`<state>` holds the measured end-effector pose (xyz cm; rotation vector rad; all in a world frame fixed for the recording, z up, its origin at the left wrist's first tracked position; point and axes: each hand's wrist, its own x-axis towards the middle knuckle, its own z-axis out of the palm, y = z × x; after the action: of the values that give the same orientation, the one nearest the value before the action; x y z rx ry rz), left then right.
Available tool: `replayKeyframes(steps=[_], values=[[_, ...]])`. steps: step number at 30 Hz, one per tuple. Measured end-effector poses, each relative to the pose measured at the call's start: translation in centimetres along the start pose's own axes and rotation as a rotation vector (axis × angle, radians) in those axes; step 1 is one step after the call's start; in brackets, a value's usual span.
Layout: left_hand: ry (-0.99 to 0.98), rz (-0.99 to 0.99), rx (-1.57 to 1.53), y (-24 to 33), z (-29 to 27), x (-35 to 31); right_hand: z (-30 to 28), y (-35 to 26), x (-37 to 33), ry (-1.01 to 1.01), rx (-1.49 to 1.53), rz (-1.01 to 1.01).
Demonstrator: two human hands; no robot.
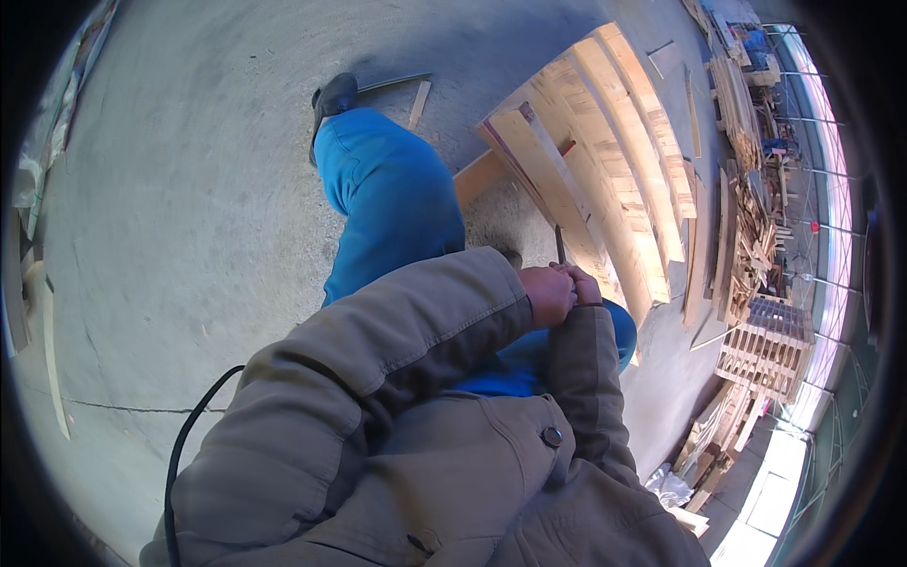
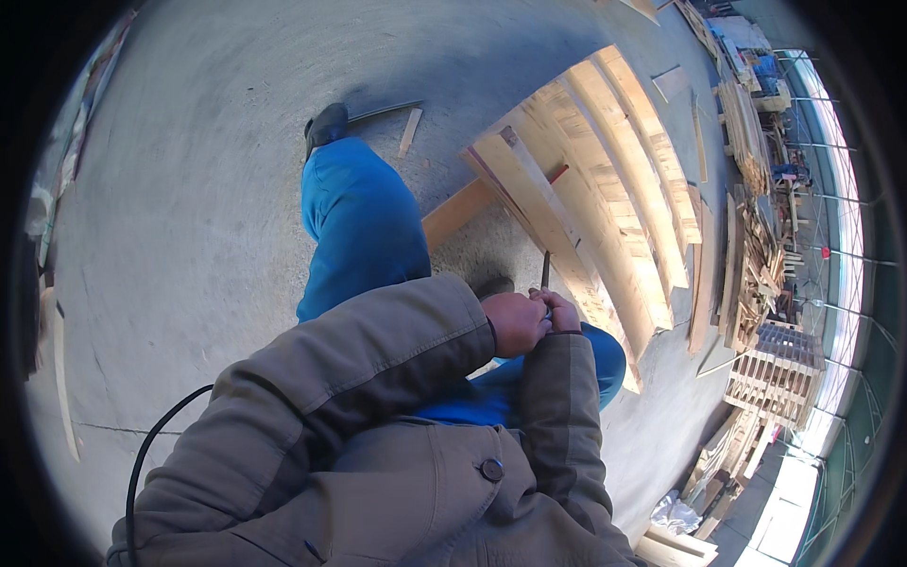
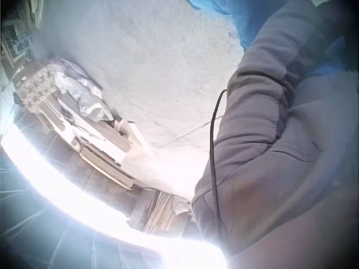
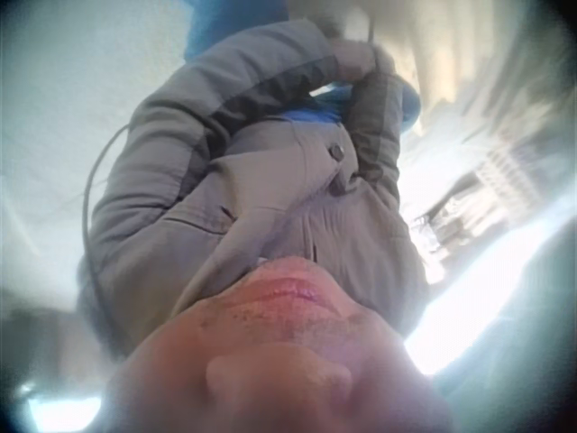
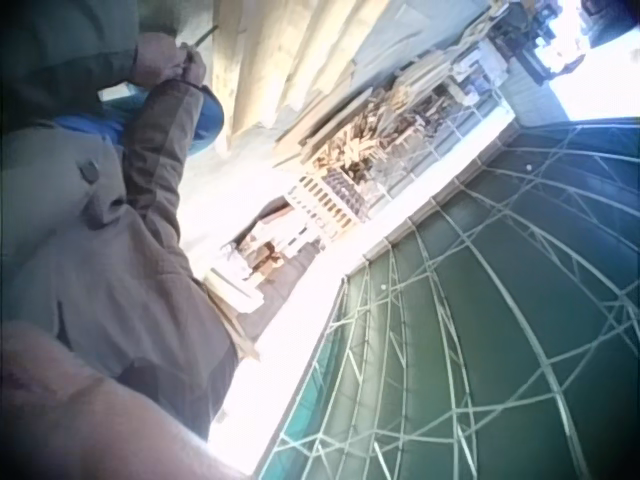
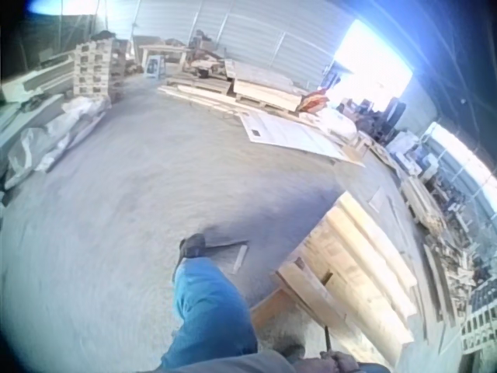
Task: The person uses a hammer and a crowbar to pry apart and remove nails from a curved wooden structure. They repeatedly insert the crowbar into joints and lever it to separate the pieces, occasionally using the hammer to assist in removing fasteners.
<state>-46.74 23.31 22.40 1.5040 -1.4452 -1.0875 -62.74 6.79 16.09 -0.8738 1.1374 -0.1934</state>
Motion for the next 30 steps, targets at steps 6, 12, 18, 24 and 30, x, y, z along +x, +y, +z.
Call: replayKeyframes(steps=[6,12,18,24,30], values=[[-0.066,-0.006,0.007,0.2,0.0,0.2,-0.3,-0.2,-0.4,0.003,0.12,0.13],[-0.079,-0.068,0.037,0.0,0.8,0.6,1.2,-0.1,-1.1,0.039,0.067,0.151],[-0.091,-0.093,0.031,-0.5,1.0,0.9,0.5,1.1,0.5,-0.036,0.156,0.2],[-0.112,-0.121,0.098,-1.3,1.5,1.0,-0.2,2.4,1.8,-0.055,0.151,0.257],[-0.133,-0.046,0.212,-2.8,1.9,1.2,1.1,2.7,2.2,0.018,0.219,0.318]])
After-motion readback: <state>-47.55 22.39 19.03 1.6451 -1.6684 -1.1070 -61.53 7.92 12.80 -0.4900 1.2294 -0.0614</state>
